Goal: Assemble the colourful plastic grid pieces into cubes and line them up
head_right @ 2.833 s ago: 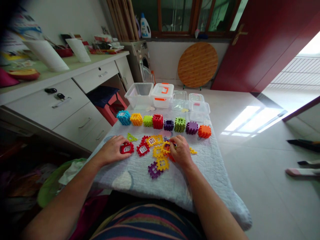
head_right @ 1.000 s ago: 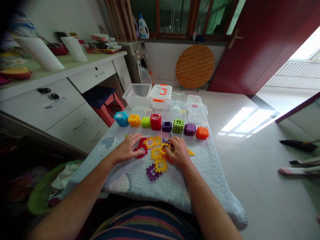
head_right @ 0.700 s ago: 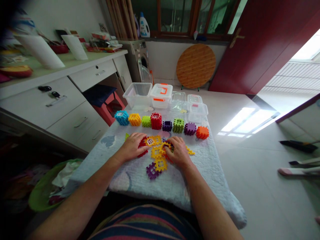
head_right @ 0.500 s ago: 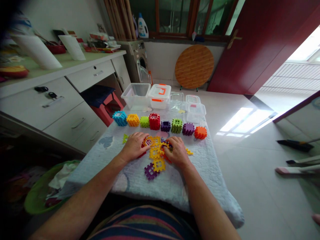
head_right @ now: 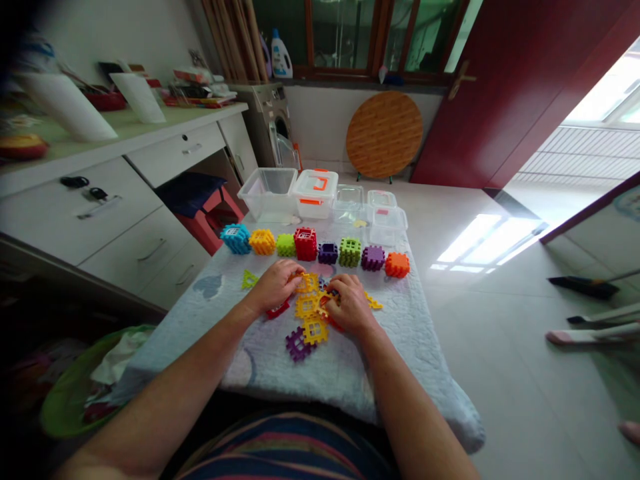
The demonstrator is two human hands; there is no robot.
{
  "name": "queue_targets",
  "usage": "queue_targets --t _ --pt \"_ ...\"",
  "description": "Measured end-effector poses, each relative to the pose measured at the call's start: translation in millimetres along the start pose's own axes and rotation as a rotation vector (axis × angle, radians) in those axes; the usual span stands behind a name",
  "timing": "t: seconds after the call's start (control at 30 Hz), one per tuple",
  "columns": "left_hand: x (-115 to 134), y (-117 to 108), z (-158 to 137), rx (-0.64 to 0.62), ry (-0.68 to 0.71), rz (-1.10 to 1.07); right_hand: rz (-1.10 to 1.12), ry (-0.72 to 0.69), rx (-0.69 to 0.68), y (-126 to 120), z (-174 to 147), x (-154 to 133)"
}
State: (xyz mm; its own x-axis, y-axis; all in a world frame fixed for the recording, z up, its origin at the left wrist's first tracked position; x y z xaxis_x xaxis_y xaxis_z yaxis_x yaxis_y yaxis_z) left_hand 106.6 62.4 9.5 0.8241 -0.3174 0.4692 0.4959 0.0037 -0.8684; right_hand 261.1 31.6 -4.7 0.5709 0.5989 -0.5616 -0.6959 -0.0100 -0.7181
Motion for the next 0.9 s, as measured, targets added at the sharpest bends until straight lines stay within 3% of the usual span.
queue_targets --t 0.2,0.33,0.43,0.57,0.7,0.9 --pt "2 -8 6 0.070 -0.006 -0.081 0.013 0.019 0.070 -4 0 4" --pt "9 -15 0 0.199 0.065 -0.087 0.009 0.024 0.074 -5 0 5" --pt "13 -14 -5 0.225 0.098 -0.043 0.004 0.028 0.074 -6 -1 5" --pt "7 -15 -7 0.164 0.058 -0.123 0.002 0.036 0.068 -4 -1 5" --pt "2 -2 -3 -0.040 0.048 -0.129 0.006 0.038 0.058 -5 0 5" --pt "-9 -2 0 0.009 -0.005 0.038 -0.062 -0.001 -0.124 -4 -3 0"
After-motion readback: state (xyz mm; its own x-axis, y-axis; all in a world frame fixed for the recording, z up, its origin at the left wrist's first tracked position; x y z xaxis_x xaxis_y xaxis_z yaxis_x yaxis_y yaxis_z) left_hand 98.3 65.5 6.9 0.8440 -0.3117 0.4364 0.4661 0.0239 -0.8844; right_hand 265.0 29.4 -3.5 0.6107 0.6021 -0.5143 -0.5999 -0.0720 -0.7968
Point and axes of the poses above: each hand's wrist, its own z-axis towards the middle knuckle, its own y-axis out of the palm, x = y × z, the point moved 9 cm from there along z, towards the middle knuckle, and after that the axes turned 8 degrees about -y, right-handed, at the moved point
